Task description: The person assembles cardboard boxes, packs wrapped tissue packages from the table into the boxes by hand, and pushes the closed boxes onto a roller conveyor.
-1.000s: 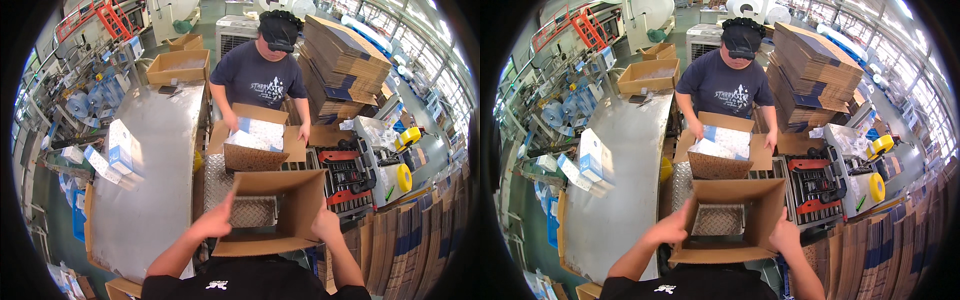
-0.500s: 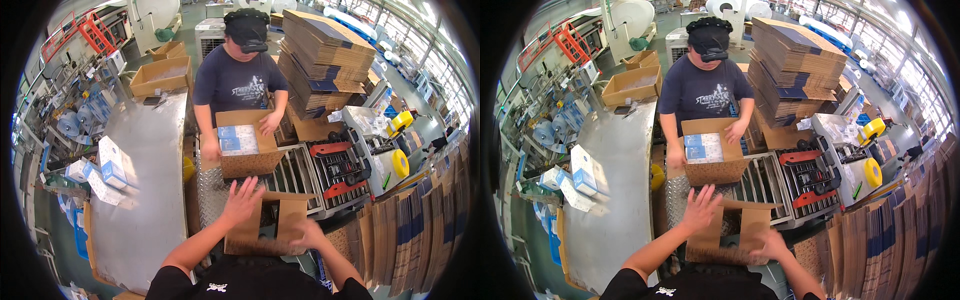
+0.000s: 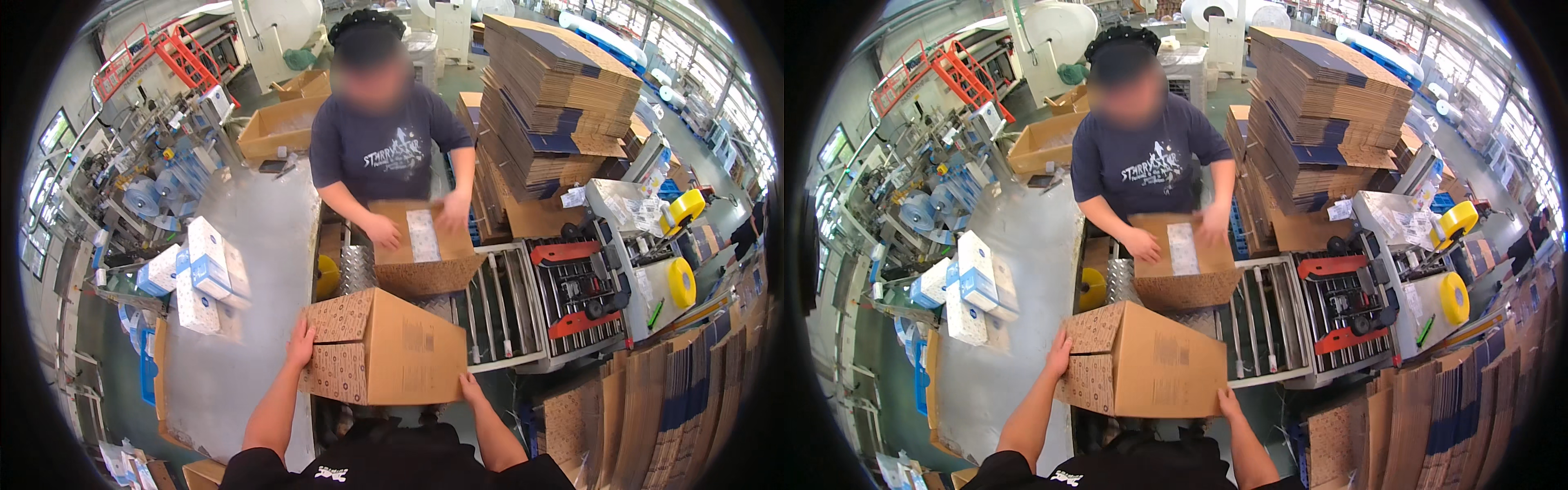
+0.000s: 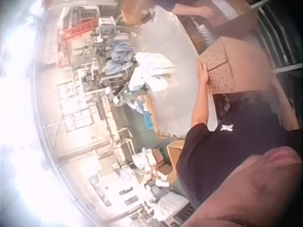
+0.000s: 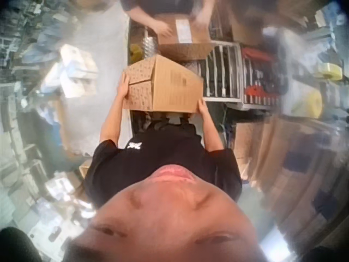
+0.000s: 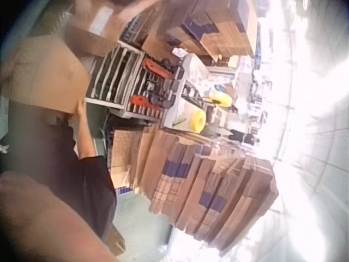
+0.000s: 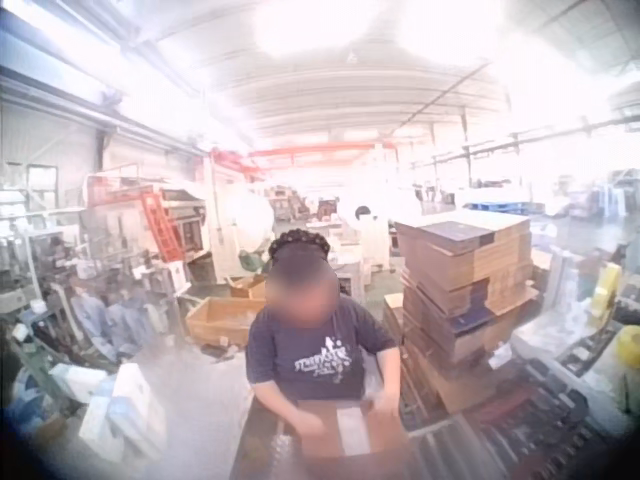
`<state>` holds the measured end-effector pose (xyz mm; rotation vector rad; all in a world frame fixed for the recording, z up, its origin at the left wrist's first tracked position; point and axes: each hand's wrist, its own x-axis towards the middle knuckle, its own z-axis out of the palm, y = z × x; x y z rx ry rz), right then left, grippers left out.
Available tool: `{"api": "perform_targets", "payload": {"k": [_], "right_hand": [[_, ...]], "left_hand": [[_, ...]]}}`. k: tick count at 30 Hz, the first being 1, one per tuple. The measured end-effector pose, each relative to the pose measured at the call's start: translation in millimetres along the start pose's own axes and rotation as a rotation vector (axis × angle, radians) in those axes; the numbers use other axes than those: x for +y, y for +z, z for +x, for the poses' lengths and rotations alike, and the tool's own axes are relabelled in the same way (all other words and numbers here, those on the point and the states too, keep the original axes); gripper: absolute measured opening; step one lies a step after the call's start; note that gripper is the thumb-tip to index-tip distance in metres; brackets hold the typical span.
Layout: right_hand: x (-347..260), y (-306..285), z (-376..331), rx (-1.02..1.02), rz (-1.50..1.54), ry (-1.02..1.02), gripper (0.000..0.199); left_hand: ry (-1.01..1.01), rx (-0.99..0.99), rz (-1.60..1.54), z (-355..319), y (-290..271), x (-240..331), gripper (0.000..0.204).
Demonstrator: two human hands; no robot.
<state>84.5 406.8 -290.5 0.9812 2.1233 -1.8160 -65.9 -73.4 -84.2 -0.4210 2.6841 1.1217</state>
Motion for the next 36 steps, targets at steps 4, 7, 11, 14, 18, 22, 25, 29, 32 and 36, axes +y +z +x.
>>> {"api": "perform_targets", "payload": {"k": [4,7,11,14,18,22,25,29,32,36], "right_hand": [[17.6,-23.1,27.1,-0.039,0.290,0.175,0.037],[-32.8,-92.1,10.1,-0.099,0.375,-0.105,0.028],[-250.1,-151.9,-127.6,-0.282,0.370,-0.352,0.042],[-309.1,-128.1,-171.8,-0.356,-0.434,-0.612,0.052],[-293.6,19.0,-180.6,-0.806,-0.787,-0.257,0.083],[-229.3,68.3,-163.6,-0.760,-0.743,-0.755,0.085],[-312.2,-0.6,-190.4,0.295,-1.010,-1.024,0.078],[-241.2,-73.3,-143.8,0.459,-0.817,-0.461,0.080],[-170.9,-73.8,-92.0,0.020,-0.943,-0.222,0.056],[-212.3,-71.9,-104.4,0.005,-0.785,-0.183,0.042]], "left_hand": [[0.011,-0.110,-0.372,11.0,21.6,-59.0,0.067],[-0.153,-0.225,-0.941,-20.4,45.0,-42.2,0.062],[-0.550,-0.431,-1.160,-69.5,48.0,5.6,0.060],[-0.498,-0.373,-1.042,-80.2,75.9,15.1,0.081],[-0.272,-0.498,-0.992,-102.7,85.1,92.5,0.094],[0.326,-0.237,-0.448,-90.2,126.3,96.9,0.101],[-0.029,-0.432,-0.582,-65.9,118.4,38.8,0.089],[-0.023,-0.337,-0.709,-22.8,62.4,-33.5,0.051],[0.274,0.279,0.490,-25.9,87.3,0.0,0.079],[0.080,-0.063,-0.166,-76.3,212.8,-18.3,0.091]]}}
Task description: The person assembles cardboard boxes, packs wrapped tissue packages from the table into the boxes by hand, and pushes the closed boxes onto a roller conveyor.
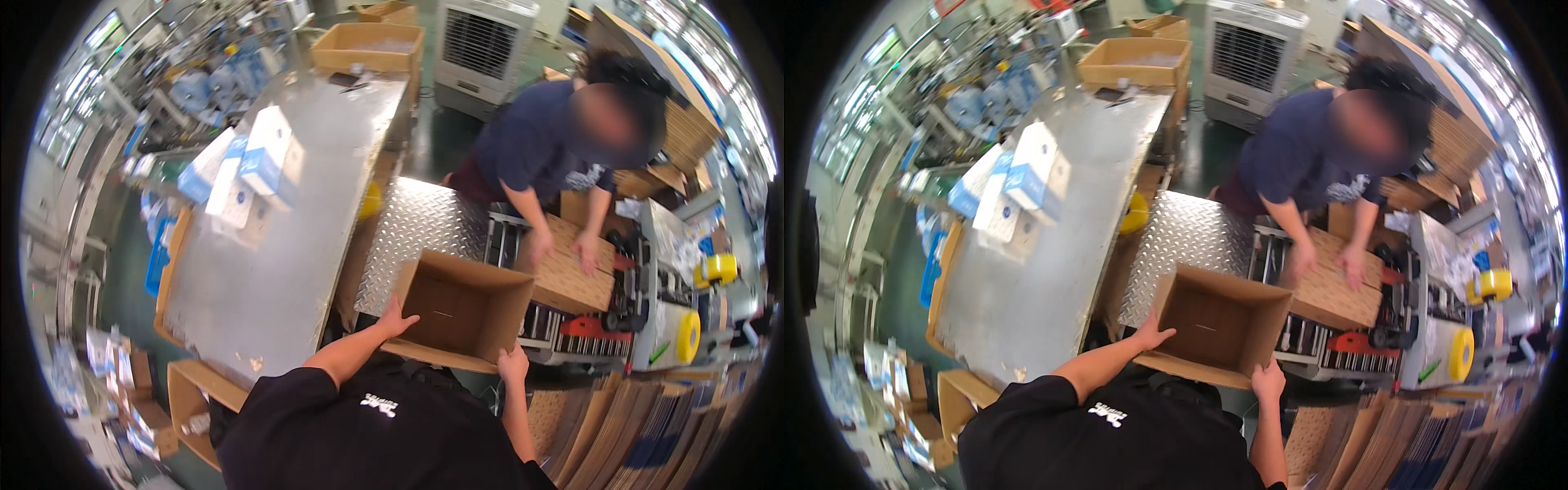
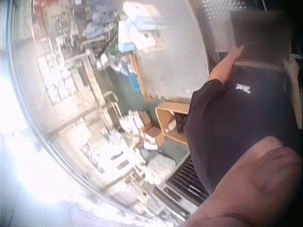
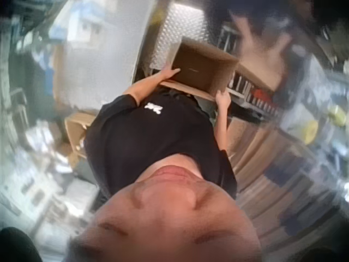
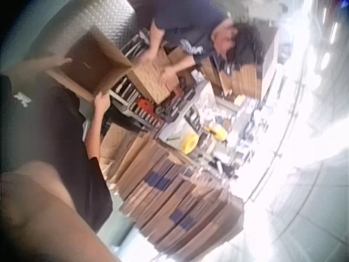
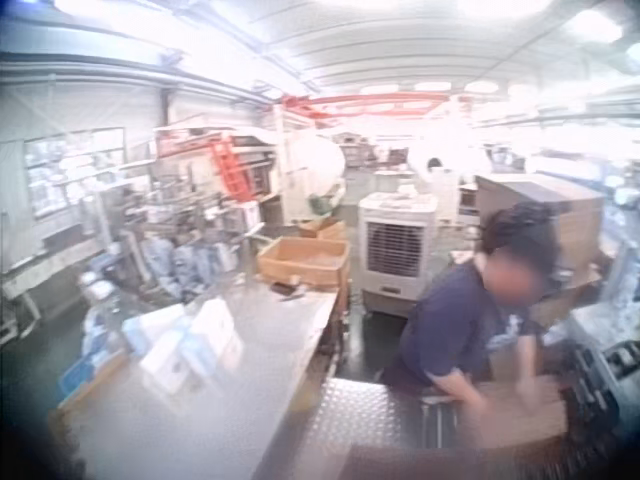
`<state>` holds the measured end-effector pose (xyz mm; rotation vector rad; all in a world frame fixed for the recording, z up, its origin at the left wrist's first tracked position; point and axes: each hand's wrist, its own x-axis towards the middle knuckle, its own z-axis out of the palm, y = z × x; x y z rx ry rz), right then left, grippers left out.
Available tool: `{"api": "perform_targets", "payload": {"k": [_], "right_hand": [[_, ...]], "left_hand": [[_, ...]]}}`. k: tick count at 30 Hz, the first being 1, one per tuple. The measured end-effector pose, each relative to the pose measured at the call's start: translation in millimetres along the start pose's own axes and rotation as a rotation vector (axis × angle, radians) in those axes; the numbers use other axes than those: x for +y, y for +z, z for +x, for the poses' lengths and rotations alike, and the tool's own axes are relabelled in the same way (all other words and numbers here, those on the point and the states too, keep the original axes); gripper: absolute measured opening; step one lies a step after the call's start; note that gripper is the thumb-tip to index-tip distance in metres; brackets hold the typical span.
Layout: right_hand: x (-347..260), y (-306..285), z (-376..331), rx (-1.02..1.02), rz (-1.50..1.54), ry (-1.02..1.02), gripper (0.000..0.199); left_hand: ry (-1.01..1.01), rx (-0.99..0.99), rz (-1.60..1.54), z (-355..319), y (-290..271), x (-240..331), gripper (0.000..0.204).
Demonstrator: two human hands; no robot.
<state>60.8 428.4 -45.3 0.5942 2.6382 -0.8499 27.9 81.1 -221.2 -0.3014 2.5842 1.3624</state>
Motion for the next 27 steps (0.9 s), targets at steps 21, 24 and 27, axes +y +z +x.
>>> {"api": "perform_targets", "payload": {"k": [21,24,27], "right_hand": [[-201.4,48.3,40.9,0.329,0.121,-0.239,0.063],[-282.9,74.8,38.1,0.313,0.088,-0.607,0.051],[-385.7,116.1,23.0,0.130,0.104,-0.847,0.042]], "left_hand": [[-0.509,0.511,0.697,249.1,-542.9,-37.3,0.098],[-0.592,0.499,0.599,267.9,-562.4,-48.8,0.098],[-0.570,0.390,0.545,241.5,-569.5,-72.3,0.099]]}}
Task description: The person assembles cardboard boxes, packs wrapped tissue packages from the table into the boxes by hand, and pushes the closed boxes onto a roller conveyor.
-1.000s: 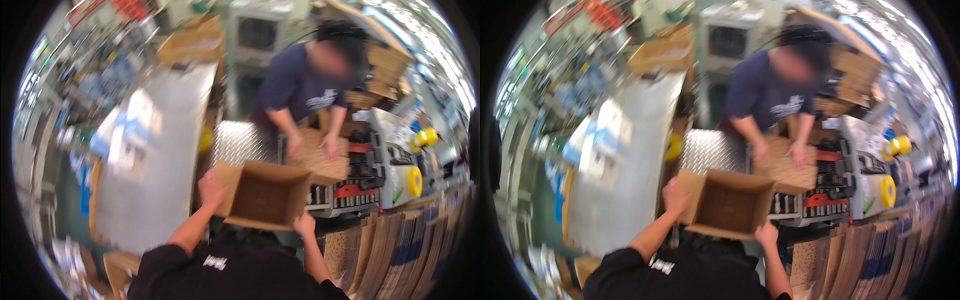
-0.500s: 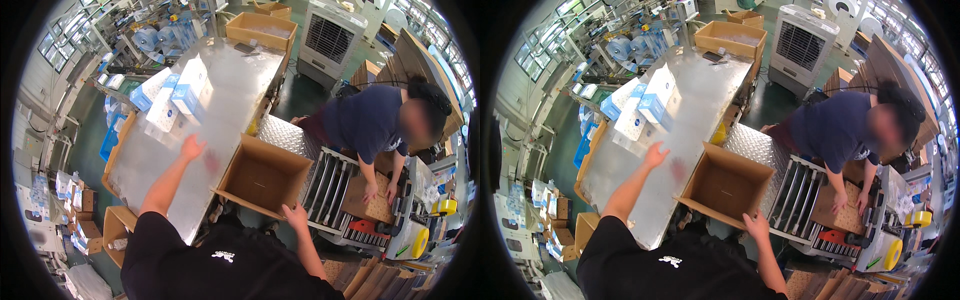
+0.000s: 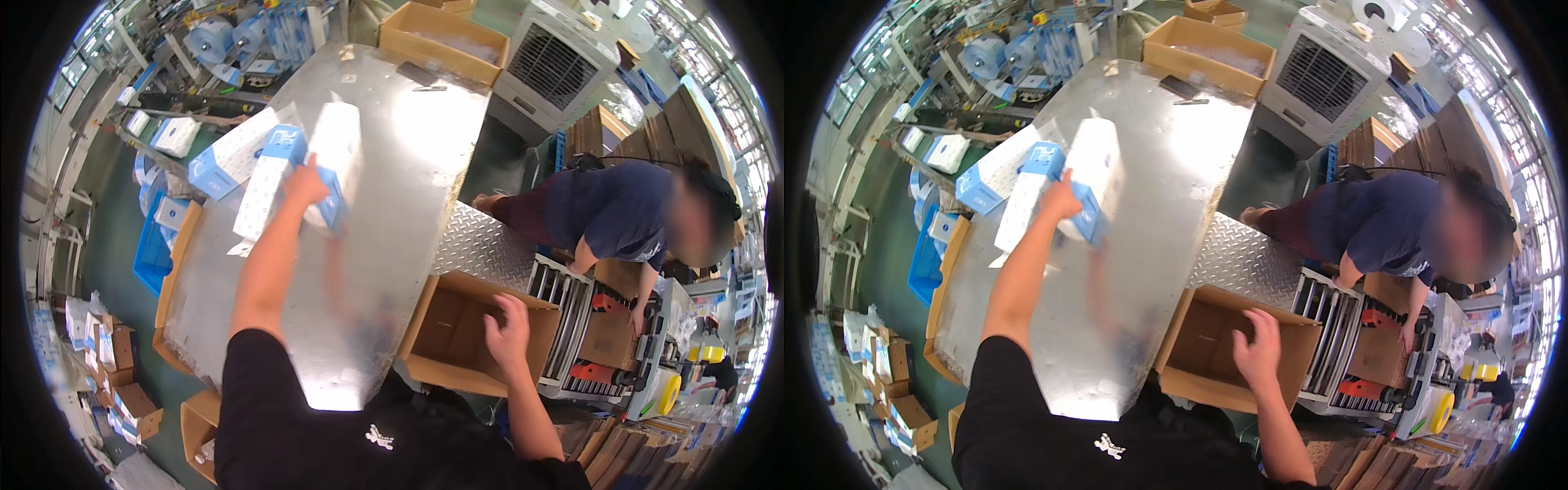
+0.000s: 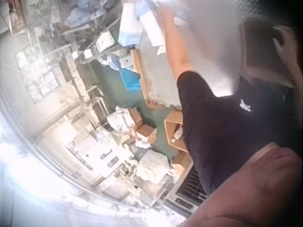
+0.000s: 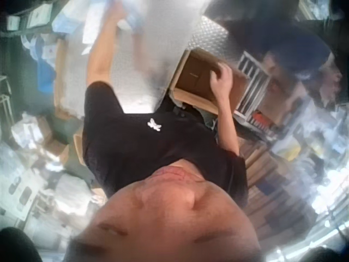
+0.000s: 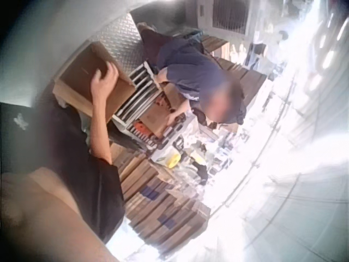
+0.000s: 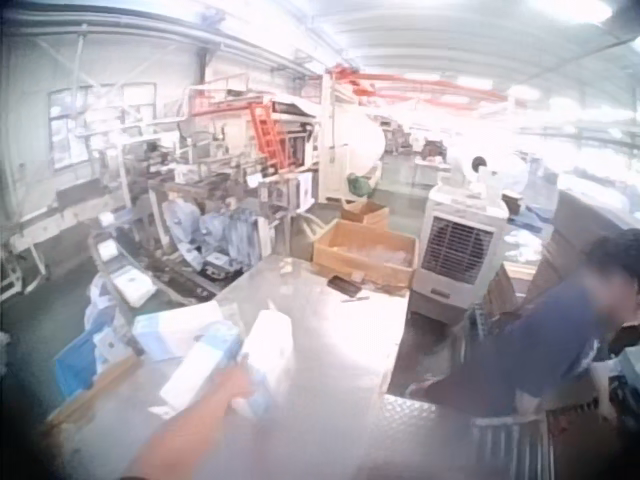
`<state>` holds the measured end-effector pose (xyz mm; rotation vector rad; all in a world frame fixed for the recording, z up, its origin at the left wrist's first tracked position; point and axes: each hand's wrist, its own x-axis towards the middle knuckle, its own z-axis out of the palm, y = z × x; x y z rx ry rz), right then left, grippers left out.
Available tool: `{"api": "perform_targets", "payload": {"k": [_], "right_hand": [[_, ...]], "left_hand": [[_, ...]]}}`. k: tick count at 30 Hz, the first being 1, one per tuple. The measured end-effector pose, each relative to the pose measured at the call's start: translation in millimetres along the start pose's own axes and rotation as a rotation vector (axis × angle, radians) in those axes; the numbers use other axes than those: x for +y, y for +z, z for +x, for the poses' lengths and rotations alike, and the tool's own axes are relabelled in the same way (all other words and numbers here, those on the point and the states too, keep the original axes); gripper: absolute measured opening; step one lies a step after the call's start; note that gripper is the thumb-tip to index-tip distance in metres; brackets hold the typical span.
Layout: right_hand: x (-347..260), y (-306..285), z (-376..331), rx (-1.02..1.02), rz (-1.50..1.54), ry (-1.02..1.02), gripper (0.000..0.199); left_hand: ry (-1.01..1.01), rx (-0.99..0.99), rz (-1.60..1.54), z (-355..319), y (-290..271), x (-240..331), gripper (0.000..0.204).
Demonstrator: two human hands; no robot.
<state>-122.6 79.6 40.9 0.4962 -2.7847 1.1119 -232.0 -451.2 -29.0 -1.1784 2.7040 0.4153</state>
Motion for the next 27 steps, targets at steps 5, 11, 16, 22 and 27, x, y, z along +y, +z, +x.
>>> {"api": "perform_targets", "payload": {"k": [5,11,16,22,27], "right_hand": [[-99.0,119.6,87.4,-0.499,-0.201,-0.370,0.093],[-150.3,249.7,180.6,-0.626,-0.491,-0.689,0.107],[-176.6,192.9,158.0,-0.607,-0.393,-0.774,0.081],[-111.1,-52.9,122.1,-0.407,0.515,-0.192,0.075],[96.0,-90.7,6.1,-0.342,0.095,-0.227,0.077]], "left_hand": [[0.368,-0.030,0.014,-12.9,-37.5,-81.9,0.107],[0.181,-0.024,-0.086,-14.0,-35.2,-95.5,0.114],[0.127,-0.117,-1.304,-46.9,15.6,-243.7,0.098],[0.373,-0.485,-1.504,-220.9,35.4,-190.0,0.093],[0.605,-0.540,-1.409,-300.8,60.4,-45.9,0.088]]}}
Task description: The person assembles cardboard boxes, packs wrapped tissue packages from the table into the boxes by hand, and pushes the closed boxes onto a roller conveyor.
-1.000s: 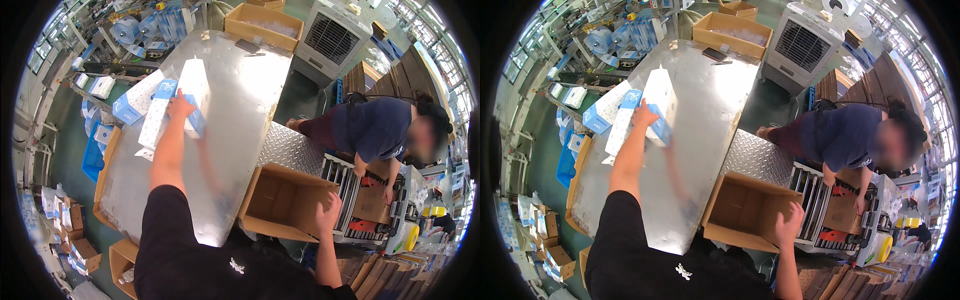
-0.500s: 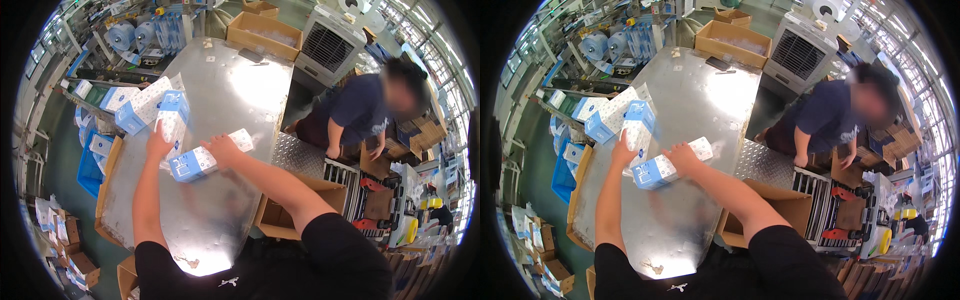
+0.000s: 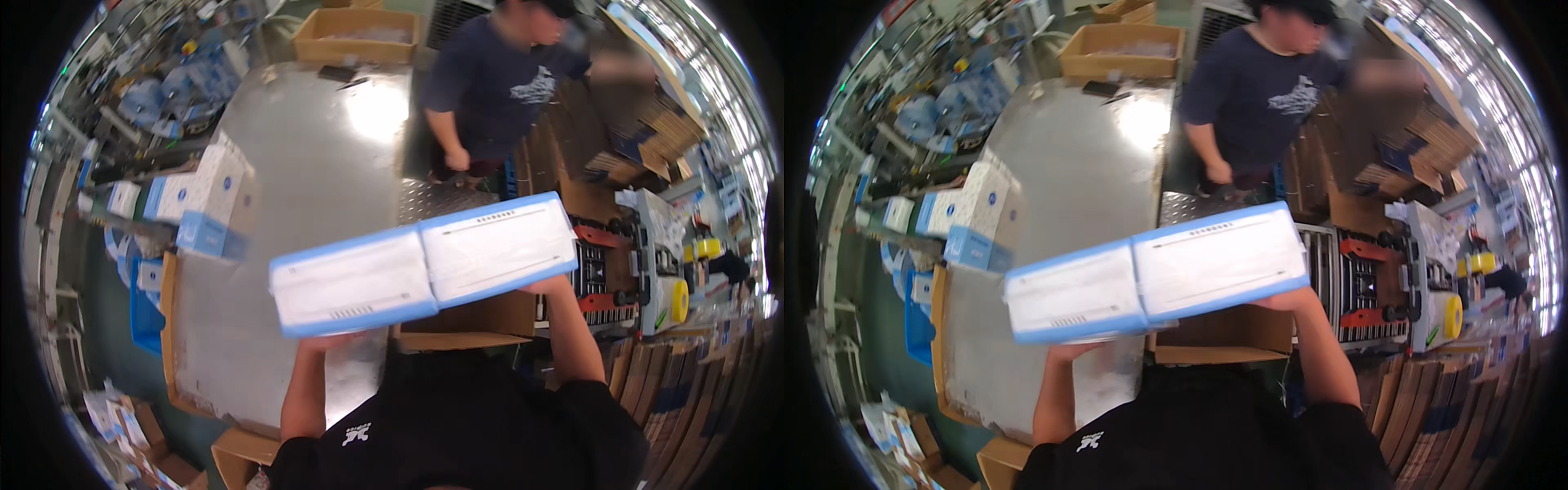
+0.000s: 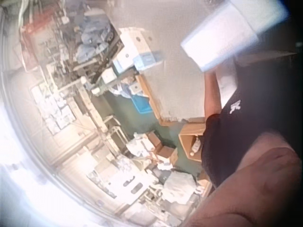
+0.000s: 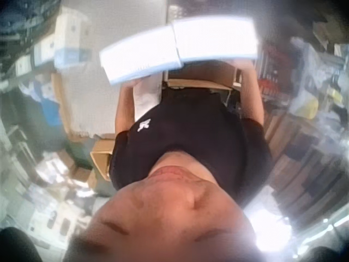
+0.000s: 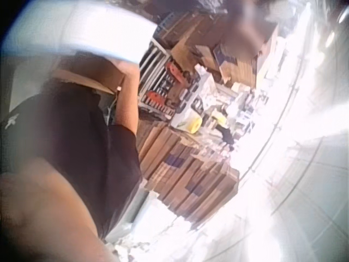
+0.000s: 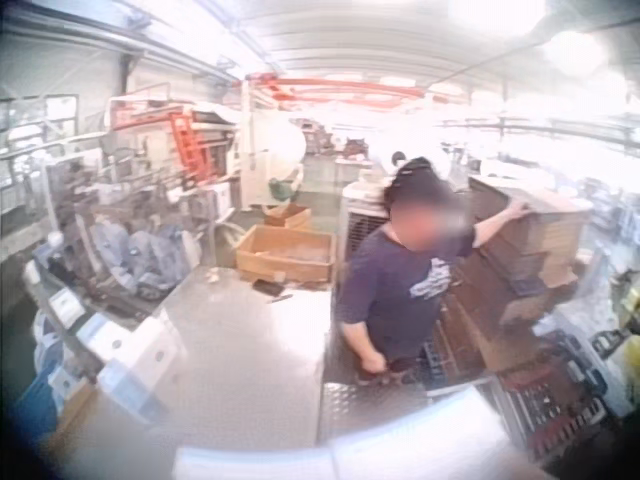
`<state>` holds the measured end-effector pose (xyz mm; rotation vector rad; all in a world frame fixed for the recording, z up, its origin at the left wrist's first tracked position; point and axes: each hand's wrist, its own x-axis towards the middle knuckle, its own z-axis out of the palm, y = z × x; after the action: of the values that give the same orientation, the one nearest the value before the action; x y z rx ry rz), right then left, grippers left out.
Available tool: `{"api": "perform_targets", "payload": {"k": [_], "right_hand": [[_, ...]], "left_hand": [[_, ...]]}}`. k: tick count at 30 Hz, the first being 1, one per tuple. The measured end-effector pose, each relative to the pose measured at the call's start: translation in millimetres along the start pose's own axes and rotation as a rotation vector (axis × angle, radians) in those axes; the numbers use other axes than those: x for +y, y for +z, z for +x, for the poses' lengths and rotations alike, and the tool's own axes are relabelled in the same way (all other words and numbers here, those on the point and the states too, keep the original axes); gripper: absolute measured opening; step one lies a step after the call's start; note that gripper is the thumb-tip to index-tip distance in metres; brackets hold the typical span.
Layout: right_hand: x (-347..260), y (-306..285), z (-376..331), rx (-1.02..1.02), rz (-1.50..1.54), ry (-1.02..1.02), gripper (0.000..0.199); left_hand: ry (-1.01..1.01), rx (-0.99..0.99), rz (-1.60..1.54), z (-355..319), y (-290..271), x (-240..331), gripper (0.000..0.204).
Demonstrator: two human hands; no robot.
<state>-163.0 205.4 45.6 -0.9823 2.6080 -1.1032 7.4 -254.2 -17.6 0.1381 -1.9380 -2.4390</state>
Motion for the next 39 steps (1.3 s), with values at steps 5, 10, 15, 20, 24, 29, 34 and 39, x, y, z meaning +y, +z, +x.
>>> {"api": "perform_targets", "payload": {"k": [5,10,15,20,24,29,34,39], "right_hand": [[58.9,-49.0,-123.9,0.434,0.195,0.603,0.078],[73.8,-92.1,-206.9,0.881,0.055,0.809,0.080],[-39.9,-120.2,-173.4,1.119,0.006,0.272,0.081],[-2.9,16.6,-74.8,0.257,0.205,0.126,0.082],[114.6,156.5,-59.3,-0.496,-0.168,0.581,0.085],[148.2,226.4,-69.5,-0.723,-0.348,0.592,0.072],[142.3,217.8,-61.3,-0.578,-0.046,0.722,0.061],[18.3,141.5,30.9,-0.152,0.083,0.190,0.074]], "left_hand": [[0.168,-0.289,0.213,54.6,99.7,50.6,0.083],[0.212,-0.697,0.565,92.7,182.4,42.9,0.080],[-0.361,-1.151,1.446,96.4,215.2,-119.3,0.095],[-0.392,-1.507,1.485,58.1,166.8,-223.7,0.063],[-0.178,-1.082,1.099,60.8,158.9,-144.4,0.042],[0.540,0.258,1.403,136.2,-41.1,-60.2,0.066],[-0.363,0.407,1.524,189.3,-139.0,48.9,0.104],[-0.522,0.363,0.388,186.3,-102.0,59.3,0.091]]}}
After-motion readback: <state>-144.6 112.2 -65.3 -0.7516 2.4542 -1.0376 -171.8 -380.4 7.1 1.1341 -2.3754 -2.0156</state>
